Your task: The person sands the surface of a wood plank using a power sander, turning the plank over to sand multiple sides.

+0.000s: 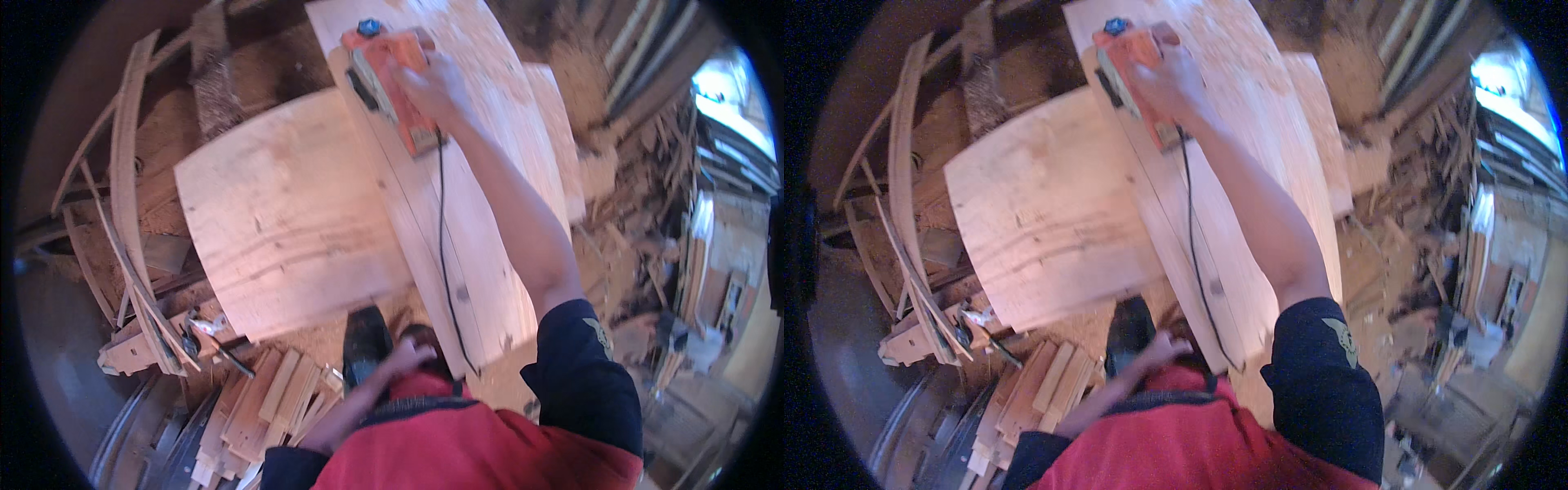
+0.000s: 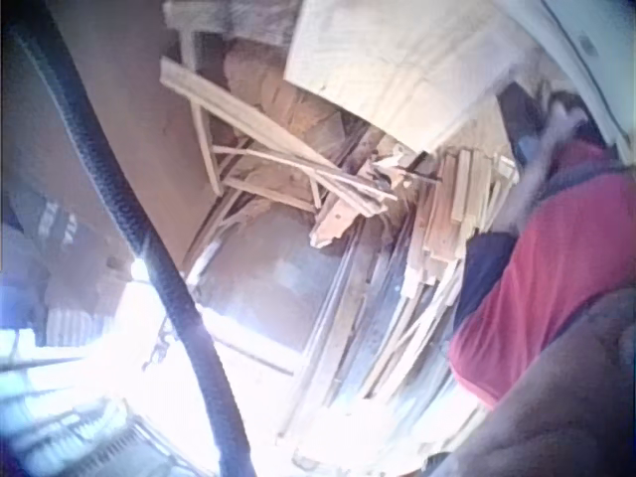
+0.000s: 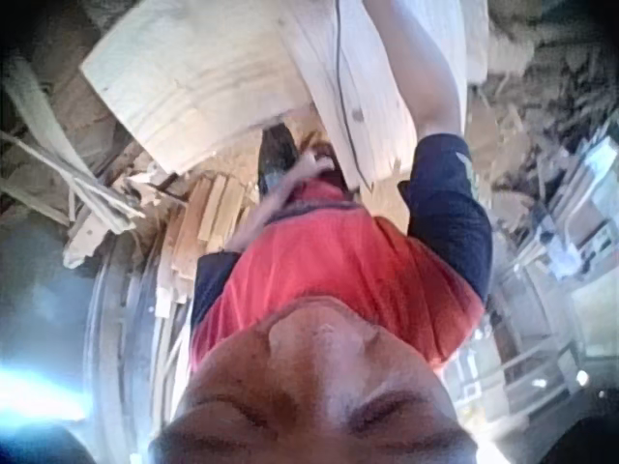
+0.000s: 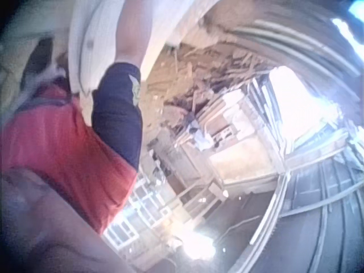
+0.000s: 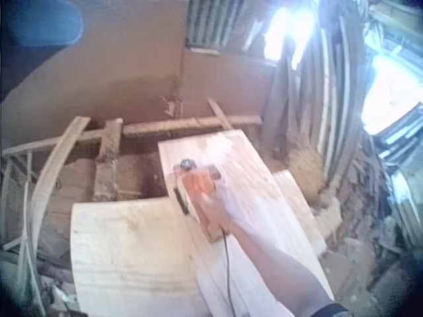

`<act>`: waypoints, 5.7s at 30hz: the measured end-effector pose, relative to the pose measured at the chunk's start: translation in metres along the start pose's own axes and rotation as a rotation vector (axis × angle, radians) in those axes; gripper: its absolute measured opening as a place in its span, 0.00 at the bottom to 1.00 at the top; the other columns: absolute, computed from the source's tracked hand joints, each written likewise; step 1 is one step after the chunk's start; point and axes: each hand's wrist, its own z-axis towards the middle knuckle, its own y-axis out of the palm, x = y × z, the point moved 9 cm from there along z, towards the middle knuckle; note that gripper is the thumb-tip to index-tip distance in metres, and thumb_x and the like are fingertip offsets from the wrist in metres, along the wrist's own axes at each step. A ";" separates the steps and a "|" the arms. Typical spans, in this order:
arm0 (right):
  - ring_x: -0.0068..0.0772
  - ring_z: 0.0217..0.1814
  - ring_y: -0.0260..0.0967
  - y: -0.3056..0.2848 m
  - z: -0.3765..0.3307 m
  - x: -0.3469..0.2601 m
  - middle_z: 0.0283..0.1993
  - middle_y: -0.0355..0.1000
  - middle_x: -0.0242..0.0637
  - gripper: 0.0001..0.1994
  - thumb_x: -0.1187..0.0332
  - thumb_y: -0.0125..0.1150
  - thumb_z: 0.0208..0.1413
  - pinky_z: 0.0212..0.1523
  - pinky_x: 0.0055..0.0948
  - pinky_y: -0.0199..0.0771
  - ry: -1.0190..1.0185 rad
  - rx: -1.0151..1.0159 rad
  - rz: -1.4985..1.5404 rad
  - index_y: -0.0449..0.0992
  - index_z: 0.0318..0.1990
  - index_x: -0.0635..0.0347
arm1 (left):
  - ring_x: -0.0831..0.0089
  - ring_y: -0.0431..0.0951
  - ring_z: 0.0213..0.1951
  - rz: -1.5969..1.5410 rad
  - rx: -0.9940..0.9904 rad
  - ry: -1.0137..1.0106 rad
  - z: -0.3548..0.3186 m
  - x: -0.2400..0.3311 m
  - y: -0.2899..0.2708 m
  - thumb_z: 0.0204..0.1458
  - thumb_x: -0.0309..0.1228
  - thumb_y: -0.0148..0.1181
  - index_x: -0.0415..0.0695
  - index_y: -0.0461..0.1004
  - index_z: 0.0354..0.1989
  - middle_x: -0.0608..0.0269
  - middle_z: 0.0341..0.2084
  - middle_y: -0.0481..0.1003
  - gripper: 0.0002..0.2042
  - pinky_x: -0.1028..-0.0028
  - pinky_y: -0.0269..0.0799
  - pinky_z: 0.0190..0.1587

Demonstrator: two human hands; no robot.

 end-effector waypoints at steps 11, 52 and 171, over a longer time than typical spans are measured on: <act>0.46 0.31 0.78 -0.173 -0.621 0.090 0.31 0.78 0.48 0.17 0.65 0.70 0.44 0.34 0.38 0.76 0.562 -0.056 0.122 0.77 0.40 0.65 | 0.55 0.81 0.49 -0.385 -0.019 0.104 0.028 0.070 -0.023 0.67 0.51 0.39 0.44 0.69 0.62 0.50 0.50 0.79 0.27 0.54 0.74 0.55; 0.59 0.32 0.78 -0.049 -0.176 0.030 0.27 0.77 0.57 0.14 0.63 0.67 0.48 0.36 0.49 0.75 0.254 0.089 0.148 0.79 0.28 0.70 | 0.69 0.83 0.40 0.395 0.406 0.267 0.007 0.089 -0.007 0.57 0.31 0.66 0.32 0.70 0.56 0.51 0.41 0.81 0.22 0.70 0.79 0.44; 0.52 0.51 0.78 0.019 0.208 0.001 0.46 0.80 0.54 0.32 0.40 0.59 0.51 0.47 0.46 0.76 0.209 0.062 -0.053 0.82 0.46 0.63 | 0.76 0.73 0.27 0.257 1.138 0.449 0.020 0.121 -0.014 0.69 0.45 0.46 0.30 0.75 0.39 0.55 0.20 0.74 0.24 0.65 0.68 0.30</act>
